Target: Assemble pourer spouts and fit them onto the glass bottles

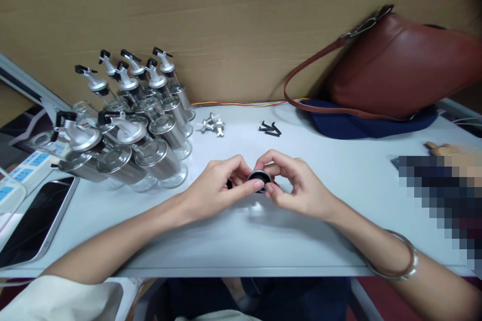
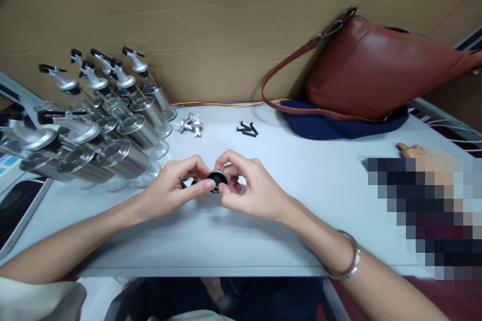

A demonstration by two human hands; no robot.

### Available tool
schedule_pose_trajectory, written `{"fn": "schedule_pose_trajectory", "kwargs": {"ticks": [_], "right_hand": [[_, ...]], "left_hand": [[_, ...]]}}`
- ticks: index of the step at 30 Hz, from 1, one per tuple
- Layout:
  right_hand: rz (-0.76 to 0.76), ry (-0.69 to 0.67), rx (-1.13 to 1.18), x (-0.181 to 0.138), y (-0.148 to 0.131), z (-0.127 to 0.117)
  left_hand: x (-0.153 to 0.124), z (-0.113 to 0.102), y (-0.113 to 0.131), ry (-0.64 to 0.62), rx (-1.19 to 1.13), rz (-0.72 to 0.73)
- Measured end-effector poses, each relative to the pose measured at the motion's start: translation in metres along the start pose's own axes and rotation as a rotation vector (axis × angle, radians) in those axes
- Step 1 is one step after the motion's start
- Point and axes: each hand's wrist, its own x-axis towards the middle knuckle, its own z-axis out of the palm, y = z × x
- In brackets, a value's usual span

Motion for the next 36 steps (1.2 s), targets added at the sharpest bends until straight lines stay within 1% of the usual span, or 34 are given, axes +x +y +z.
{"fn": "schedule_pose_trajectory", "kwargs": {"ticks": [5,11,17,20,24,26,28,32,34,36], "right_hand": [[0.000,0.000,-0.007,0.0001,0.0004,0.0007],[0.059,-0.042,0.093,-0.0002,0.0026,-0.0005],[0.137,-0.072,0.178,-0.0012,0.0031,-0.0001],[0.170,-0.107,0.262,-0.0021,0.0040,0.0010],[0.134,-0.145,0.320,-0.0018,0.0073,0.0012],[0.116,-0.138,0.269,-0.0008,0.0080,-0.0001],[0.095,-0.102,0.155,0.0005,0.0069,-0.0022],[-0.026,0.049,-0.070,0.0024,0.0017,-0.0057],[-0.100,0.103,-0.146,0.0019,-0.0002,-0.0057],[-0.157,0.113,-0.179,0.0008,-0.0011,-0.0046]], "left_hand": [[0.0013,0.0013,-0.0045,0.022,0.069,0.011],[0.0003,0.0016,-0.0057,0.036,0.112,0.017],[0.0003,0.0025,-0.0036,0.058,0.178,0.073],[0.0004,0.0046,-0.0051,0.031,0.116,0.067],[-0.0007,0.0074,-0.0045,-0.046,-0.021,-0.011],[-0.0015,0.0075,-0.0028,-0.065,-0.039,-0.029],[-0.0020,0.0065,-0.0013,-0.067,-0.011,-0.041],[-0.0016,0.0029,-0.0003,-0.025,0.085,-0.066],[-0.0005,0.0015,-0.0003,0.030,0.116,-0.022],[0.0005,0.0008,-0.0006,0.084,0.122,0.043]]}}
